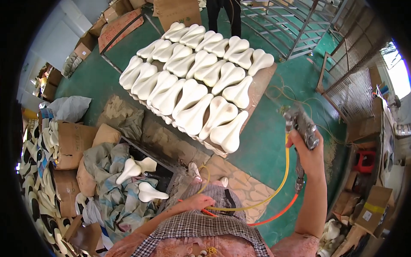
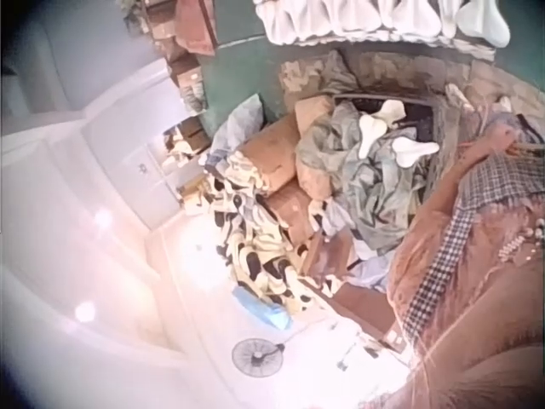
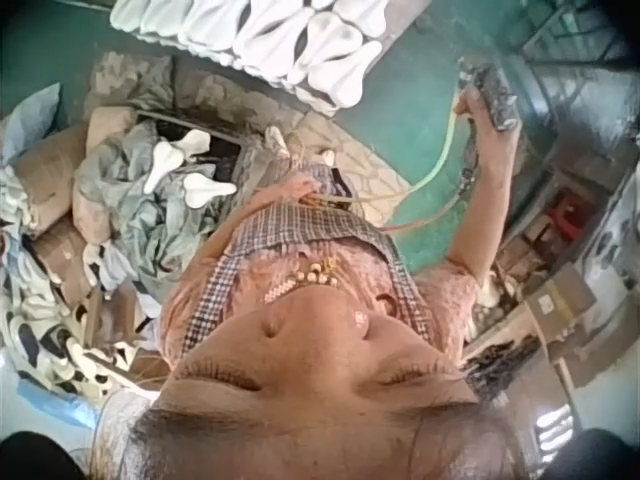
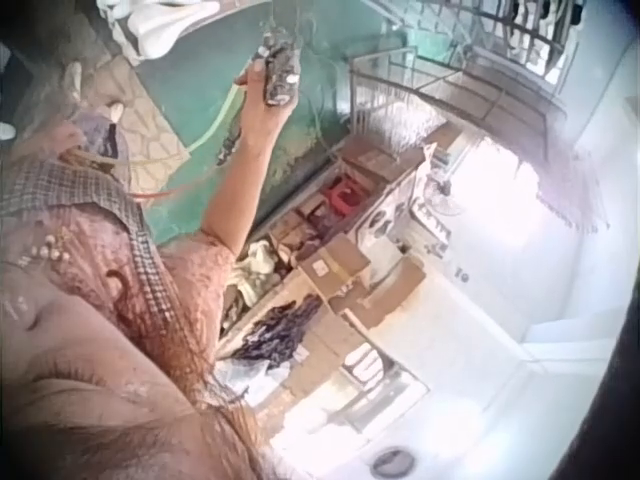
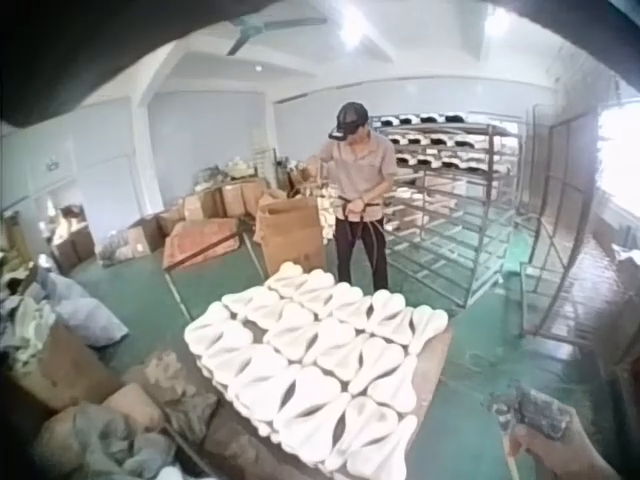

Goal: Applying a spray coating to bicycle saddle foam parts using a spray gun.

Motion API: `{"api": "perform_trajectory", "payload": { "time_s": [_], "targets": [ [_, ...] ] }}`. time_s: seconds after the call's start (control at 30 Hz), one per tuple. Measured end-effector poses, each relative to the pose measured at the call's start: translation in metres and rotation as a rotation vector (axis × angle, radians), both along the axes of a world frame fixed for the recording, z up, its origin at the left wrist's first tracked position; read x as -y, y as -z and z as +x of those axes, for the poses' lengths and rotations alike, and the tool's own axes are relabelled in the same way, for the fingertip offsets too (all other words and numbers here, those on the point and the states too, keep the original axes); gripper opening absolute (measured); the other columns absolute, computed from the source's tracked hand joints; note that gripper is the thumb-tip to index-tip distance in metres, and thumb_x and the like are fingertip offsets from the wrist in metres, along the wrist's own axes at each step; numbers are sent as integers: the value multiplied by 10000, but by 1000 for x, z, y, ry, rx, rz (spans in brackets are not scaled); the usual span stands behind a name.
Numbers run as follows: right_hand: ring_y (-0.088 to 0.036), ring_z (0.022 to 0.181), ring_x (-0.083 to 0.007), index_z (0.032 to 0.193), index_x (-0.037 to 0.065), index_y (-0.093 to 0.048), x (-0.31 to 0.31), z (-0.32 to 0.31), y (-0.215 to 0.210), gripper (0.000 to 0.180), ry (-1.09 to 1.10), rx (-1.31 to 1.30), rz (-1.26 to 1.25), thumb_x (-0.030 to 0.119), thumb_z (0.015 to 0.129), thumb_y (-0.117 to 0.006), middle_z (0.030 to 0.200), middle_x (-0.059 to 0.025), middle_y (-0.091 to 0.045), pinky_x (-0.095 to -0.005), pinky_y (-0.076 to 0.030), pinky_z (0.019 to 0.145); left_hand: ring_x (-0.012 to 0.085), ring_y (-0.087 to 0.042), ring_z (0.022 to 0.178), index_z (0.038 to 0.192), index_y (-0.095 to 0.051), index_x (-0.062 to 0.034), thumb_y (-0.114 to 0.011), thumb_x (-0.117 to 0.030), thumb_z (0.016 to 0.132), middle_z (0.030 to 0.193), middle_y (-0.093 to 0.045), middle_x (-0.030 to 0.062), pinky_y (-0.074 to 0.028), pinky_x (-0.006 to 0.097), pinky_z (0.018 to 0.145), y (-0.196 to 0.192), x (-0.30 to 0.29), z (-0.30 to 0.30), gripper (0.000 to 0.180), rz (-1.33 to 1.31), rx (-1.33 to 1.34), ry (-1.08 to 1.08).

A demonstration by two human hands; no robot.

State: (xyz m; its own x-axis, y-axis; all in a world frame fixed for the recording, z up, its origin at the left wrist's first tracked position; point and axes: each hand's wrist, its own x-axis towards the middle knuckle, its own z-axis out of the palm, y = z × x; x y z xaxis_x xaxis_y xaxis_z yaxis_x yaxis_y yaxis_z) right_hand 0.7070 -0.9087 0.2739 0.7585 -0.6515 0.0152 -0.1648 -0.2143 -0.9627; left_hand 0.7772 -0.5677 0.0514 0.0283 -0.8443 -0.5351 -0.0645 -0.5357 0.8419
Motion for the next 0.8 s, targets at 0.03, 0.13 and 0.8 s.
{"api": "perform_trajectory", "payload": {
  "time_s": [0.03,0.13,0.8],
  "targets": [
    [-554,655,-120,908,-1,-567,-8,4,-2,173,-9,4,-1,171,884,-574,686,-40,-582,-264,-442,638,241,-612,695,875,-647,-17,-468,-393,907,730,-629,138,-465,353,658,0,-3,2,419,15,-27,-15],
    [-557,650,-127,903,1,-559,-28,17,-6,177,-163,-18,67,174,881,-589,685,-44,-573,-272,-447,636,240,-604,691,884,-643,-7,-460,-392,911,721,-624,138,-461,354,660,3,-14,10,428,-18,13,-33],
    [-570,622,-135,854,18,-591,-60,154,-30,179,35,-82,-99,196,875,-584,665,-39,-585,-268,-447,606,268,-605,720,873,-638,4,-441,-369,919,757,-625,164,-458,362,687,-10,-49,140,424,-73,11,-61]
  ]
}}
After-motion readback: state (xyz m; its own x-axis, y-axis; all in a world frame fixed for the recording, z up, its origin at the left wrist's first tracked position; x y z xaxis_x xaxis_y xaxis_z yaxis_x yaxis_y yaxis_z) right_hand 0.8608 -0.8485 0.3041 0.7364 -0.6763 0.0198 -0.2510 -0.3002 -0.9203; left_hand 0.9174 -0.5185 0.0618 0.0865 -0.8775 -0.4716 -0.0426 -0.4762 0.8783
